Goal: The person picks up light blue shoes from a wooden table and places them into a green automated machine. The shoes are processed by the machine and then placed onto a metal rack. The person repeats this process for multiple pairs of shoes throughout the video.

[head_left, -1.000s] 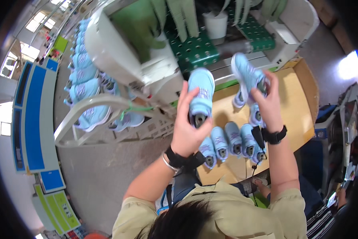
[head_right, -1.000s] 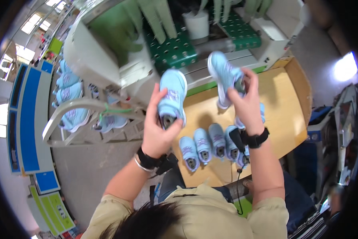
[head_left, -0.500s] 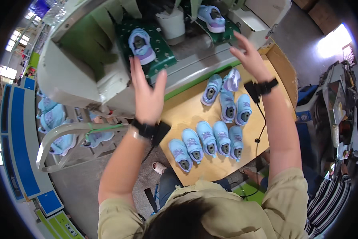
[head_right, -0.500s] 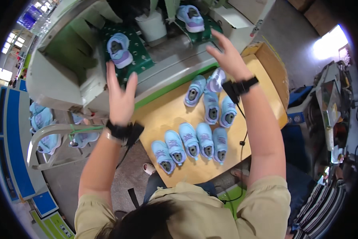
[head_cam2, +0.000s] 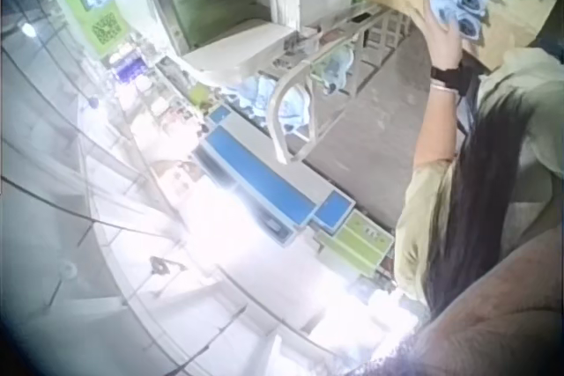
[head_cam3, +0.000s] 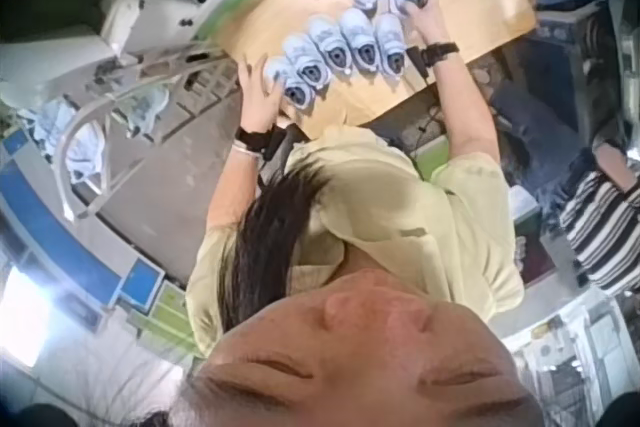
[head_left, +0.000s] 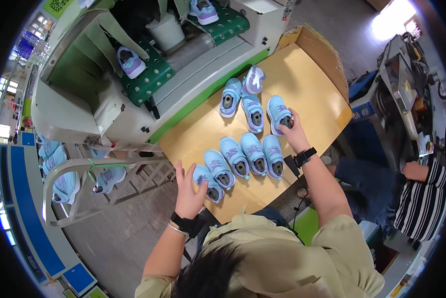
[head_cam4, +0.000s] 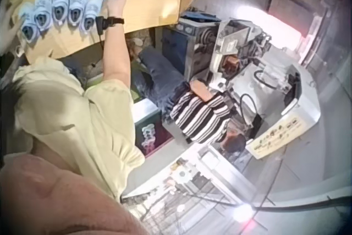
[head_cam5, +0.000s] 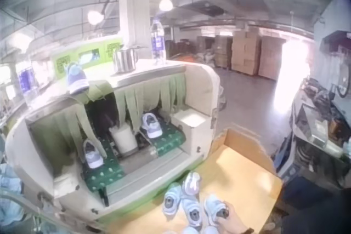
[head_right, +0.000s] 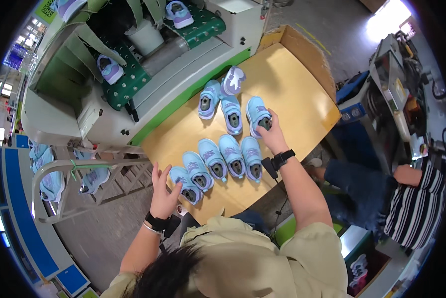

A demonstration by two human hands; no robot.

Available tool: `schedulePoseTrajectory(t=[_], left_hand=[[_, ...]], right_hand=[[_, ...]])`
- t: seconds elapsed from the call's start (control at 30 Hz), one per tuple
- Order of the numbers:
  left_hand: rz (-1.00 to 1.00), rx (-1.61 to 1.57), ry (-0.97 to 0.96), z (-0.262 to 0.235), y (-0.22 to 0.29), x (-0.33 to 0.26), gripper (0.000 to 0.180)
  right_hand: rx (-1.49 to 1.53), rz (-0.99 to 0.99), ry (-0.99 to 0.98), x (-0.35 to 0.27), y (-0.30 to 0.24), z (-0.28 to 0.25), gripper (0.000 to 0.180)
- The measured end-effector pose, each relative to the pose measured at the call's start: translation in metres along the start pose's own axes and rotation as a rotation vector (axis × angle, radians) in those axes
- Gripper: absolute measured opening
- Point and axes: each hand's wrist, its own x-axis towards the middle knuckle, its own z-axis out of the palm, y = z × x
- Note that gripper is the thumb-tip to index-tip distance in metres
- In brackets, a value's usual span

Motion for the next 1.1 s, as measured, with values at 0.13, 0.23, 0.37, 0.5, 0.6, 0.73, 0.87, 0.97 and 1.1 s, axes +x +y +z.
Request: schedulePoseTrajectory(t=[0.13, 0.23, 0.37, 0.5, 0.6, 0.73, 0.87, 0.97, 1.1], left_hand=[[0.123, -0.057, -0.041, 0.015, 0.032, 0.004, 0.08], [0.217, -0.346, -0.101, 0.035, 0.078, 0.018, 0.11], [0.266, -0.574, 0.07, 0.042, 0.097, 0.034, 0.094], [-0.025, -1.097, -0.047, 0.002, 0.104, 0.054, 0.069], [0.019, -1.286, -0.005, -0.026, 0.102, 0.081, 0.063], [0.065, -1.343, 0.212, -0.075, 0.11, 0.13, 0.054], [0.101, -1.355, 0.183, -0.134, 0.077, 0.206, 0.035], [-0.1, -1.345, 0.346, -0.134, 0.084, 0.23, 0.031], [-0.126, -1.367, 0.371, -0.142, 0.063, 0.248, 0.032]], right_hand=[[-0.023, -0.181, 0.015, -0.058, -0.052, 0.011, 0.082], [-0.053, -0.369, -0.278, -0.119, -0.125, 0.019, 0.089], [-0.441, -0.482, -0.149, -0.118, -0.087, -0.016, 0.088], [-0.289, -0.1, -0.129, -0.127, 0.014, -0.001, 0.077], [-0.212, -0.249, -0.044, -0.14, 0.042, 0.026, 0.075], [0.263, 0.002, 0.189, -0.134, 0.038, 0.012, 0.06], [0.086, -0.27, 0.223, -0.1, -0.059, 0.011, 0.055], [0.098, -0.537, 0.125, -0.05, -0.156, 0.032, 0.055], [0.035, -0.842, 0.151, 0.06, -0.246, 0.089, 0.058]])
